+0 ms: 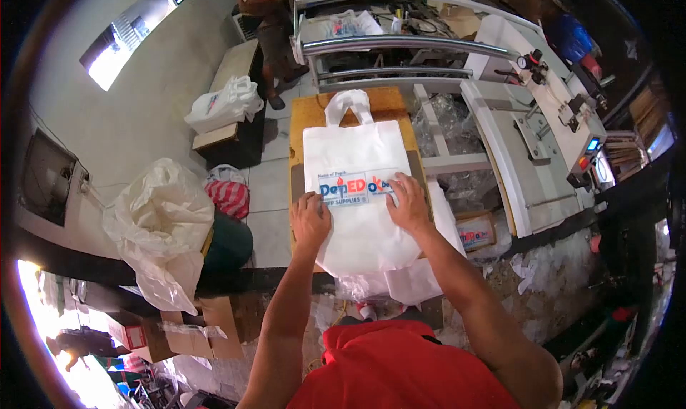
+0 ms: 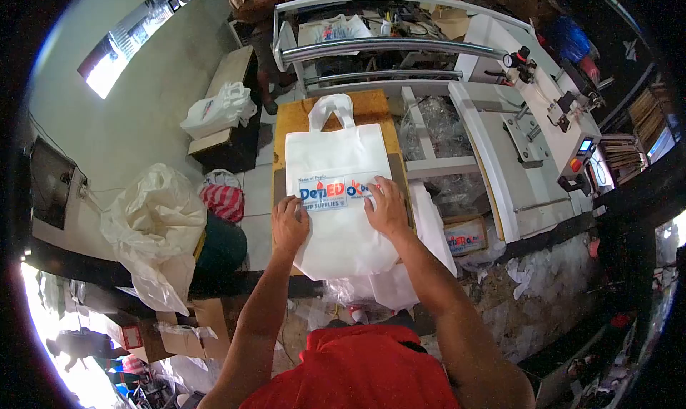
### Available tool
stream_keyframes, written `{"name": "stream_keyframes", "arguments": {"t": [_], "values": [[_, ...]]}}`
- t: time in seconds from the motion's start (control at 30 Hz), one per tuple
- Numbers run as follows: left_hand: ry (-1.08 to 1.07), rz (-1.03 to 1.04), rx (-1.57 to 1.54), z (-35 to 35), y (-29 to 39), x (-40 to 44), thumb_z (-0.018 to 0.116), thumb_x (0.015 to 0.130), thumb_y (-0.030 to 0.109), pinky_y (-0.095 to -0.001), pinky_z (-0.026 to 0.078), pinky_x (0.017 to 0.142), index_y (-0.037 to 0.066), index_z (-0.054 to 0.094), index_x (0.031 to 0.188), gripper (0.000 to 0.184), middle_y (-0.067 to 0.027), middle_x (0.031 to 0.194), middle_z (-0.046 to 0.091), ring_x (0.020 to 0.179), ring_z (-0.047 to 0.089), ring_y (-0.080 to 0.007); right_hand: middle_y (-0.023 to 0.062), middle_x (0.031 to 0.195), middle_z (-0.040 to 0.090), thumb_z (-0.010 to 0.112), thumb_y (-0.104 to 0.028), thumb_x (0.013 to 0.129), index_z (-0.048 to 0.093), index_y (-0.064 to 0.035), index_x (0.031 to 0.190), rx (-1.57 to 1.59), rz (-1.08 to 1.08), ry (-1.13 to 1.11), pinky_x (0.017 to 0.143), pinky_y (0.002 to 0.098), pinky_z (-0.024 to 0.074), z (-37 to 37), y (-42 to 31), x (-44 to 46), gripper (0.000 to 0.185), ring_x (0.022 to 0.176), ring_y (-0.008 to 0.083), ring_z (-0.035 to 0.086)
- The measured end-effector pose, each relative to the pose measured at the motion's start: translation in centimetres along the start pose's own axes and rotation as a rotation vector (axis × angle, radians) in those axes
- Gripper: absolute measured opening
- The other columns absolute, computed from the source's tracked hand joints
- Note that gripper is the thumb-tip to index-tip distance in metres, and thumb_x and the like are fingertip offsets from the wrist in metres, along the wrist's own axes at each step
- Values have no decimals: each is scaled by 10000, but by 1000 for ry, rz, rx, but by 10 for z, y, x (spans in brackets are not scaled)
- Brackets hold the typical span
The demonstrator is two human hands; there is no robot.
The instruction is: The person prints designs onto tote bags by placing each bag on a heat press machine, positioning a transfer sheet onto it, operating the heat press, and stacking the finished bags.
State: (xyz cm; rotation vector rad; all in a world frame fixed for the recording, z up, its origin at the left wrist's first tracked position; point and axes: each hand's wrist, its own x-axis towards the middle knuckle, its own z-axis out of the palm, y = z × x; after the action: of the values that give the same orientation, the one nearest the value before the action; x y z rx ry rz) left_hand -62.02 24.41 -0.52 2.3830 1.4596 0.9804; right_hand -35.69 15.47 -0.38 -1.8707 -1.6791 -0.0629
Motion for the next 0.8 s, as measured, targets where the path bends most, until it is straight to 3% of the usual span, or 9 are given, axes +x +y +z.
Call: {"name": "stream_keyframes", "arguments": {"t": [0.5, 0.8], "values": [[57, -25, -37, 7, -6, -4, 681, 838, 143, -460, 429, 1016, 90, 696, 1126, 293, -90, 1238, 648, 1179, 565, -332, 148, 1359, 525, 693, -193, 857, 643, -69, 1232, -8, -8, 61, 1052, 499, 392, 3, 1, -2, 398, 1274, 358, 481], [103, 29, -101, 13, -13, -4, 680, 823, 112, -466, 444, 999, 45, 697, 1097, 283, -135, 1200, 659, 1136, 588, -353, 147, 1347, 531, 690, -194, 855, 643, -62, 1228, 5, -18, 86, 1053, 492, 394, 5, 4, -3, 399, 1262, 354, 478]]}}
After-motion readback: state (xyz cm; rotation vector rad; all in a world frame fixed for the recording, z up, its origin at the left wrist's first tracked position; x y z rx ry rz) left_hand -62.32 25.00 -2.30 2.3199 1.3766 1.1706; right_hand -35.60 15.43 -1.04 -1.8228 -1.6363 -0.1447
